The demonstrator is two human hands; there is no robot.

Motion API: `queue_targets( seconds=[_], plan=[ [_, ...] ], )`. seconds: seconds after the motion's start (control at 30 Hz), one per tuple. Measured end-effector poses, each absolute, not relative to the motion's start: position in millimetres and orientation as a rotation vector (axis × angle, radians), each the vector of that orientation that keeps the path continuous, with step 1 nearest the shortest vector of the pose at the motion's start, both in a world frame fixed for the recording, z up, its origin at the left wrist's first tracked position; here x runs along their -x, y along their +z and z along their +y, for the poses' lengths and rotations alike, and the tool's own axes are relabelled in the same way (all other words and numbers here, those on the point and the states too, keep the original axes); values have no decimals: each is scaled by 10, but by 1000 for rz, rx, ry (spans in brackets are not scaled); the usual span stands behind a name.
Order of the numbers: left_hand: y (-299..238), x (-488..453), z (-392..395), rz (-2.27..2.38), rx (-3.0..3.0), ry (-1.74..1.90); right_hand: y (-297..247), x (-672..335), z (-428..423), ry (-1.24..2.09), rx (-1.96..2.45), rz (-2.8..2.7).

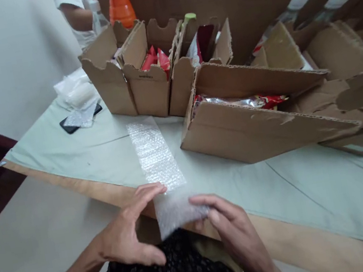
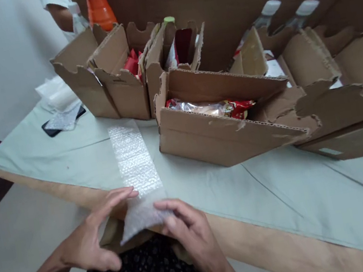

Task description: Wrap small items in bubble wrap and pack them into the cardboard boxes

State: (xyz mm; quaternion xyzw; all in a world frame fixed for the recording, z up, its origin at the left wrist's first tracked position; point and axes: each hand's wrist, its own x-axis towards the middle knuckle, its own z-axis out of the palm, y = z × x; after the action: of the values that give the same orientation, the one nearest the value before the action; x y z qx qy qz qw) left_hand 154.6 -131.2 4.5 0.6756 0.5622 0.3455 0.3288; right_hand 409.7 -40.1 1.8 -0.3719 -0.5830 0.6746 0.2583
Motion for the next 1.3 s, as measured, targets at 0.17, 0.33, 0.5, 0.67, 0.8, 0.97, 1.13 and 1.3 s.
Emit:
queue_targets(
  seconds=[0.17,0.33,0.5,0.67,0.8,0.97,1.13,1.3],
  plan=[
    [-152,-1668,-893,2044,-1575,1097,182,-3612,34,1721,782,-1654],
    [-370,-1422,-571,2292,-1655,837,146,-3665,131,1041,893,-2183],
    [-471,-1353,-526,2271,-1716,823,-110,-3613,191,473,701,-2727],
    [-357,-1422,-609,2317,-1782,977,-243,-3537,275,319,619,-2780],
    [-176,-1554,-967,2140,-1957,1192,-161,-3622,233,528,544,-2712],
    [-194,-1725,-1222,1971,-1970,1144,-10,-3638,179,837,655,-2697],
    [-308,-1684,-1082,2108,-1724,1107,-24,-3665,124,594,780,-2451],
    [-331,-1629,-1005,2143,-1736,1078,-74,-3636,88,357,505,-2660]
  ],
)
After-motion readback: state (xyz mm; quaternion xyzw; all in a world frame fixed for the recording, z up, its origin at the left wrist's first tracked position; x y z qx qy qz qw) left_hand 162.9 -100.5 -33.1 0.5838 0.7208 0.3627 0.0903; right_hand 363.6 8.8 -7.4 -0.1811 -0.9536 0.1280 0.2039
